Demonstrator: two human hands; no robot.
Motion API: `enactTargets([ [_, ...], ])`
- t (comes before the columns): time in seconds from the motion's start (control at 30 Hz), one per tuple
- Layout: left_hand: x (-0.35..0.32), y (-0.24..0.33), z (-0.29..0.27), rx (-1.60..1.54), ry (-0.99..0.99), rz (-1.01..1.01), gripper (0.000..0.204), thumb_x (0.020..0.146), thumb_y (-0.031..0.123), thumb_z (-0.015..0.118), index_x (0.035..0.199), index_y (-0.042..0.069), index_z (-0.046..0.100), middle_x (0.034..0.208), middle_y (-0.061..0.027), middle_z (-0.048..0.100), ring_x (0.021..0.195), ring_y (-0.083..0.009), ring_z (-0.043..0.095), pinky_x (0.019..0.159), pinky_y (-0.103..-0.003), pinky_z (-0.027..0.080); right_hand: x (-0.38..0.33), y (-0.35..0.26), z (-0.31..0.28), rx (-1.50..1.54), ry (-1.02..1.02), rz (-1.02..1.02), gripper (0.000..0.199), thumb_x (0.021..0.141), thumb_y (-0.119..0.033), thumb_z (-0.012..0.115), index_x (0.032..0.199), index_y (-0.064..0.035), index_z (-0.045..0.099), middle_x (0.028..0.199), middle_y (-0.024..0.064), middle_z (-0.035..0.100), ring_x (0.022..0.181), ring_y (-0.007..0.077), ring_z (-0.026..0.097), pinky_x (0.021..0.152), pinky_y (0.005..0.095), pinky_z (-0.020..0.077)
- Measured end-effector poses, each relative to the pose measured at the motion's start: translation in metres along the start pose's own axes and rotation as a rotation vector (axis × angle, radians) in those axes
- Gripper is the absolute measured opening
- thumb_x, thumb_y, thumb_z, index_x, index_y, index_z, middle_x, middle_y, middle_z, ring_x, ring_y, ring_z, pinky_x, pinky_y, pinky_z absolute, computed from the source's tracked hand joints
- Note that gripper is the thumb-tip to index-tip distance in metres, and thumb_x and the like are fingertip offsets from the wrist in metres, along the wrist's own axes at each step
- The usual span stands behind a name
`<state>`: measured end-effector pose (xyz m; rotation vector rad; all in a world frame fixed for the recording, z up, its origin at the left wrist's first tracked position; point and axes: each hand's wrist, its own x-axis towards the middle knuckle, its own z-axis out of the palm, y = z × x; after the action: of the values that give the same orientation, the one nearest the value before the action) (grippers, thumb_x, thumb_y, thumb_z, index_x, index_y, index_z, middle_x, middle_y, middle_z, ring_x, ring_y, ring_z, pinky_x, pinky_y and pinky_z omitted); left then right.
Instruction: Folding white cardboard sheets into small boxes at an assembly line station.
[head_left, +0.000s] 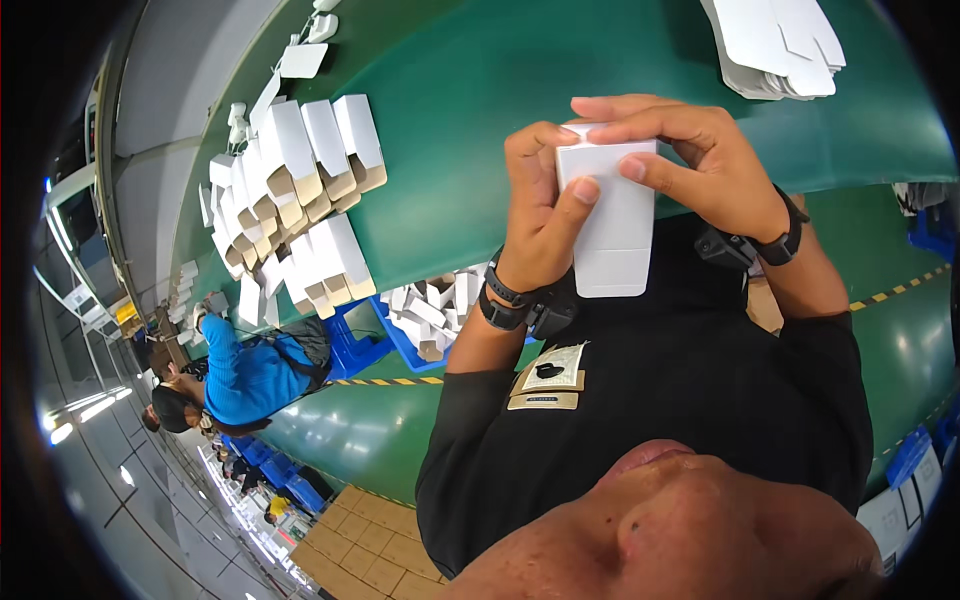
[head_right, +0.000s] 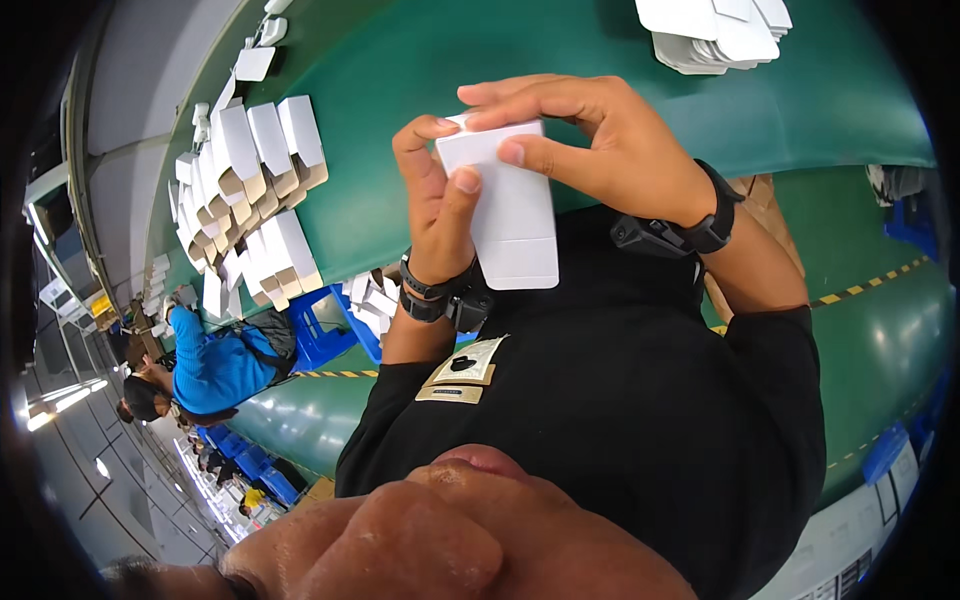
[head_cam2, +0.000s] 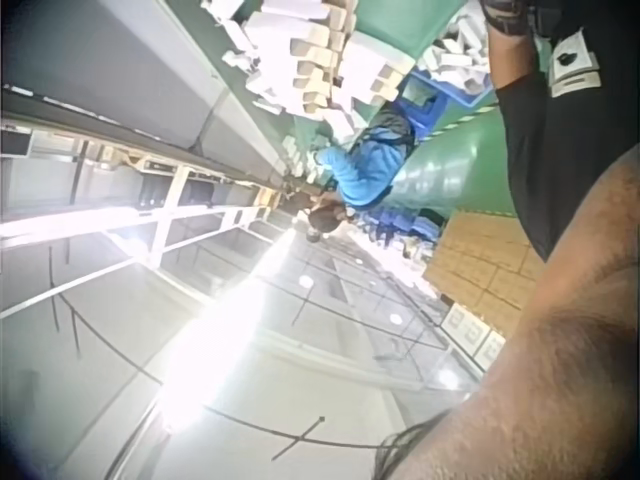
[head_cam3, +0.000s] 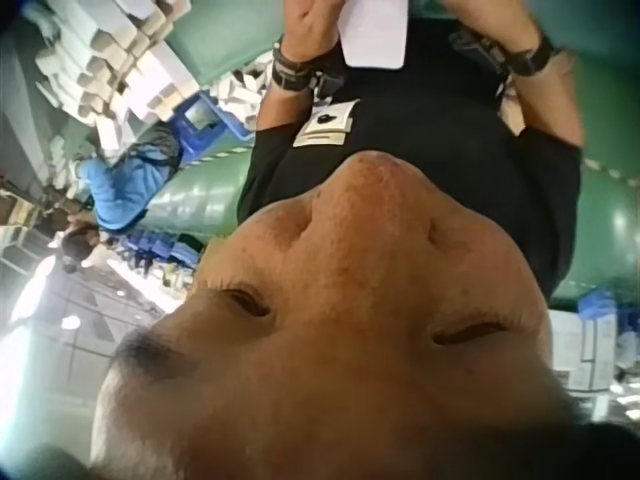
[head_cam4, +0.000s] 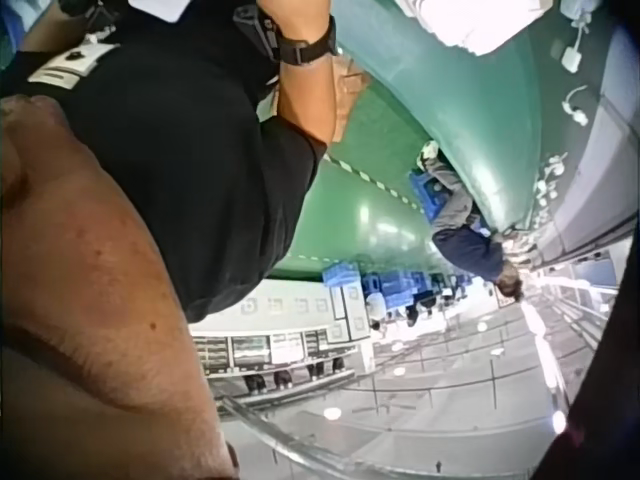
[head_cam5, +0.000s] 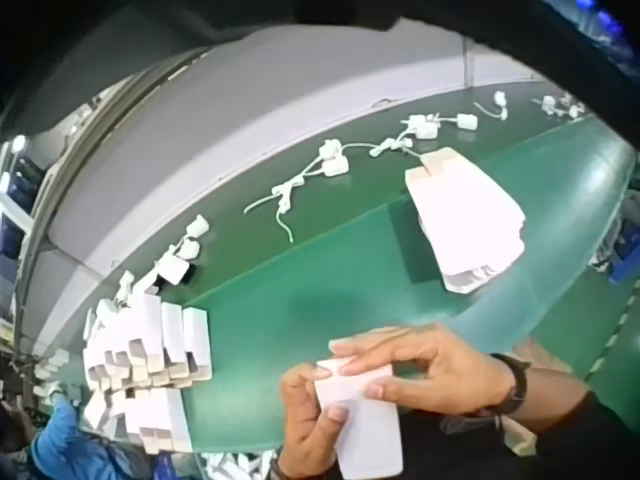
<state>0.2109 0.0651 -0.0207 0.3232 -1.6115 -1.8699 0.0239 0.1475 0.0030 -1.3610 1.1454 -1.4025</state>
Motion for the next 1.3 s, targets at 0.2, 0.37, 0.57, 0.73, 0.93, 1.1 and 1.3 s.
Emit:
enactTargets([
  [0.2, 0.028, -0.007, -0.029, 0.166, 0.169, -0.063, 0.041, 0.102, 0.023, 0.050, 0.136, 0.012, 0.031, 0.123, -0.0159, 0.053, 0.112, -0.0211, 0.055, 0.091, -0.035, 0.048, -0.008, -0.028, -0.029, -0.613, 0.281, -0.184, 0.032, 0.082, -0.010, 0.074, 0.113, -0.0058, 0.069, 0.126, 0.0108, 0.065, 0.118, 0.0296, 0.059, 0.100, 0.0403, 0.0469],
  [0.37, 0.107, 0.010, -0.103, -0.011, 0.518, -0.200, 0.035, 0.102, 0.022, 0.049, 0.131, 0.004, 0.041, 0.116, -0.0124, 0.059, 0.102, -0.0210, 0.064, 0.083, -0.036, 0.056, -0.025, -0.045, -0.084, -1.428, 0.461, -0.182, 0.051, 0.077, -0.024, 0.079, 0.123, -0.0094, 0.063, 0.137, 0.0118, 0.056, 0.130, 0.0343, 0.048, 0.105, 0.0476, 0.0384],
  [0.57, 0.230, -0.021, -0.228, -0.108, 0.564, -0.215, 0.031, 0.097, 0.018, 0.057, 0.122, 0.004, 0.044, 0.112, -0.0133, 0.059, 0.100, -0.0248, 0.064, 0.082, -0.042, 0.058, -0.020, -0.020, -0.072, -1.545, 0.545, -0.070, 0.041, 0.087, -0.030, 0.070, 0.120, -0.0063, 0.064, 0.128, 0.0139, 0.062, 0.124, 0.0339, 0.053, 0.106, 0.0497, 0.0372],
  [0.73, 0.235, -0.073, -0.299, 0.281, 0.777, 0.018, 0.013, 0.085, 0.008, 0.062, 0.096, 0.001, 0.064, 0.108, -0.0169, 0.062, 0.089, -0.0281, 0.064, 0.074, -0.040, 0.054, -0.014, -0.031, -0.071, -1.447, 0.536, -0.218, 0.022, 0.093, -0.017, 0.063, 0.109, -0.0024, 0.068, 0.109, 0.0145, 0.070, 0.105, 0.0332, 0.065, 0.092, 0.0416, 0.0494],
  [0.93, 0.192, -0.042, -0.159, 0.194, 0.739, 0.194, 0.043, 0.095, 0.014, 0.058, 0.136, 0.004, 0.045, 0.114, -0.0078, 0.058, 0.093, -0.0187, 0.056, 0.085, -0.034, 0.048, -0.035, -0.064, -0.084, -1.592, 0.819, -0.481, 0.017, 0.091, -0.007, 0.064, 0.107, -0.0019, 0.069, 0.107, 0.0113, 0.072, 0.098, 0.0279, 0.069, 0.081, 0.0367, 0.0541],
  [1.1, 0.092, 0.022, 0.019, -0.466, -0.057, -0.163, 0.080, 0.096, 0.066, 0.039, 0.144, 0.001, 0.036, 0.142, -0.0211, 0.048, 0.129, -0.0328, 0.051, 0.103, -0.047, 0.046, -0.019, -0.051, -0.018, -1.171, 0.444, -0.807, 0.026, 0.083, -0.009, 0.070, 0.107, 0.0001, 0.067, 0.102, 0.0154, 0.071, 0.096, 0.0298, 0.070, 0.078, 0.0397, 0.0560],
  [1.3, 0.054, 0.008, 0.031, -0.563, -0.030, -0.177, 0.105, 0.084, 0.077, 0.048, 0.149, -0.003, 0.027, 0.148, -0.0239, 0.039, 0.129, -0.0354, 0.050, 0.106, -0.048, 0.046, -0.023, -0.027, 0.022, -0.818, 0.243, -0.610, 0.030, 0.083, -0.018, 0.072, 0.108, -0.0025, 0.067, 0.097, 0.0106, 0.071, 0.090, 0.0279, 0.070, 0.077, 0.0352, 0.0556],
])
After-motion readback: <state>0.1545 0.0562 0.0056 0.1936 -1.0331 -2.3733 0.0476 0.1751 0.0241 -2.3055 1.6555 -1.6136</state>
